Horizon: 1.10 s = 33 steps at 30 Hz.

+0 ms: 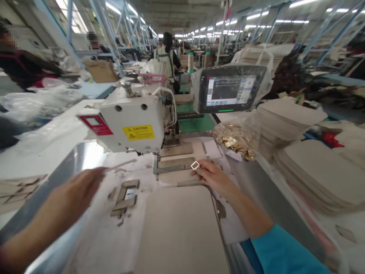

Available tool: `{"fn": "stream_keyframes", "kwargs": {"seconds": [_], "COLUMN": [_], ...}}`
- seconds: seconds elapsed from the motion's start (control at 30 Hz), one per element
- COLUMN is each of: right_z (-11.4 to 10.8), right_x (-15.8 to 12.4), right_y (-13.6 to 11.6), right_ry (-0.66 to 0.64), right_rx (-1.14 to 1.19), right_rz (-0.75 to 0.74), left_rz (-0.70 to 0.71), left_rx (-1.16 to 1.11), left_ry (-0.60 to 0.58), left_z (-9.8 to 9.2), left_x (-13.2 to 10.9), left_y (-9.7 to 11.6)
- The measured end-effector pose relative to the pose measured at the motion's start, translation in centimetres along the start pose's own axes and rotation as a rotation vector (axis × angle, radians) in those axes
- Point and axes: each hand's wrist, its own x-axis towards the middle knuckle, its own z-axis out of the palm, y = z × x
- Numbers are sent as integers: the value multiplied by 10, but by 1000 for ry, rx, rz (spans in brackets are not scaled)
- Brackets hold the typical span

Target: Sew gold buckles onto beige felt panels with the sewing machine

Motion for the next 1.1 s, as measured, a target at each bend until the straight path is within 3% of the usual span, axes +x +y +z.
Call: {"fn": "stream_keyframes", "kwargs": {"seconds": [0.07,0.13,0.2,0.27,0.5,0.67,0.77,0.93,1.1], "right_z": [3,5,3,1,0,8,7,-4,-14], "right_x": [-2,-3,-3,-3,-6,-12,-4,43,78], "right_y": [-1,-1,0,2,-2,-6,-12,-26,-34], "right_ry": [-13,-15,-4,21,136,104,48,-23,-20], "right_rx": [-26,-82,-174,-279,-700,-798,-760,-545,-404], "right_rz": [11,-4,-52,-122,-351,-388,-340,-66,106], "left_rz": [96,185,262,329,372,315,292,332,285], "left_rx": [51,106,137,139,69,0,-9,77,-32], "left_ry": [-119,-218,-250,-273,-358,-327,-293,-55,-75], "left_z": [16,29,39,45,48,53,60,84,113], "left_x": [14,27,37,44,48,54,61,66,73], "left_y": [62,110,139,153,161,164,162,159,154]}}
